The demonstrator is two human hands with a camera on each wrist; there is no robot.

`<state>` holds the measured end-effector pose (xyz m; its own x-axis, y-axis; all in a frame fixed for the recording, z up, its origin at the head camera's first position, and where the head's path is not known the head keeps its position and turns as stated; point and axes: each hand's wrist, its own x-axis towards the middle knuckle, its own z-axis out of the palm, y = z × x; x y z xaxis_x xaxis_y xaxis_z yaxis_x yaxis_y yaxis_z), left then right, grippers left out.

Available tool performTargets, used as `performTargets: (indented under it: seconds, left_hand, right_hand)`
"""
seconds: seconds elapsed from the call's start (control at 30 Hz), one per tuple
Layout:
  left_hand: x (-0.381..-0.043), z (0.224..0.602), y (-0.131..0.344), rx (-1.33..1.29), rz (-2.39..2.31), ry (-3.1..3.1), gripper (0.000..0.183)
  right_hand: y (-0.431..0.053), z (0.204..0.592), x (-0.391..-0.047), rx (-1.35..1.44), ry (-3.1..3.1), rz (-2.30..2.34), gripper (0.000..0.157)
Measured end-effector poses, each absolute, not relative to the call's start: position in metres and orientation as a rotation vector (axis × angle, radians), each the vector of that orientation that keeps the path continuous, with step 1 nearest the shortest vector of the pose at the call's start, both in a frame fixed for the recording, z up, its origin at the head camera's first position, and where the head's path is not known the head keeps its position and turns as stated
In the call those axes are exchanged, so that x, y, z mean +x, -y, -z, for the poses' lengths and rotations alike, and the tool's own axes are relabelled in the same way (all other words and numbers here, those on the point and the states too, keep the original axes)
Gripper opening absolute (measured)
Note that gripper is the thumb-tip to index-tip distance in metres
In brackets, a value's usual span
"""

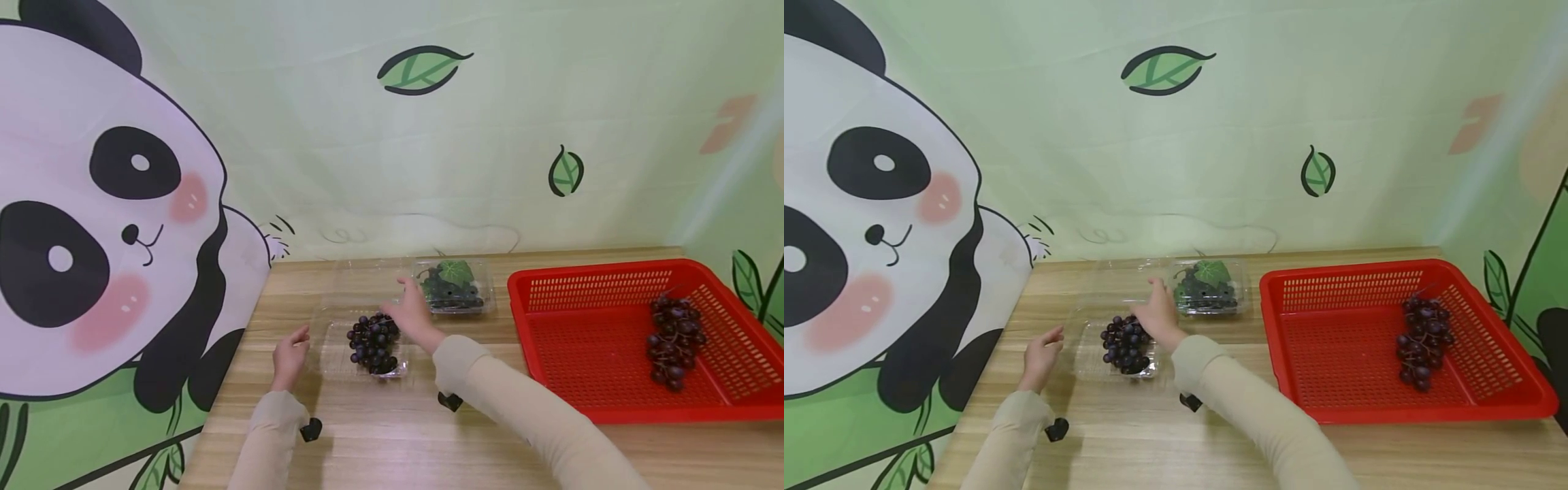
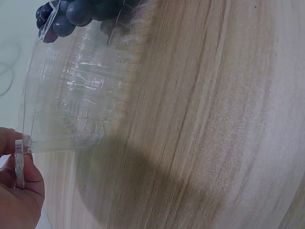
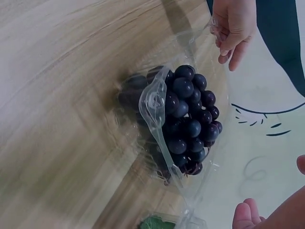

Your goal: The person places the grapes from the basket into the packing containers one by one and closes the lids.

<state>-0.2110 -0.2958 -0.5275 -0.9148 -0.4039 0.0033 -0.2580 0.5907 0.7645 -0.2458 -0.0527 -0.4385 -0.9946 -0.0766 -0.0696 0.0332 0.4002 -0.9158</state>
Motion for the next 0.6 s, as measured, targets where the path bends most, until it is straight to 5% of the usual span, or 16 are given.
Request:
performTargets:
  seconds: [0.6]
  left_hand:
    - [-0.210,0.523,0.294,0.587,1.278,2.641,0.036]
  right_hand:
    - [0.022,0.415,-0.257,-0.124,-2.608,1.581,0.065]
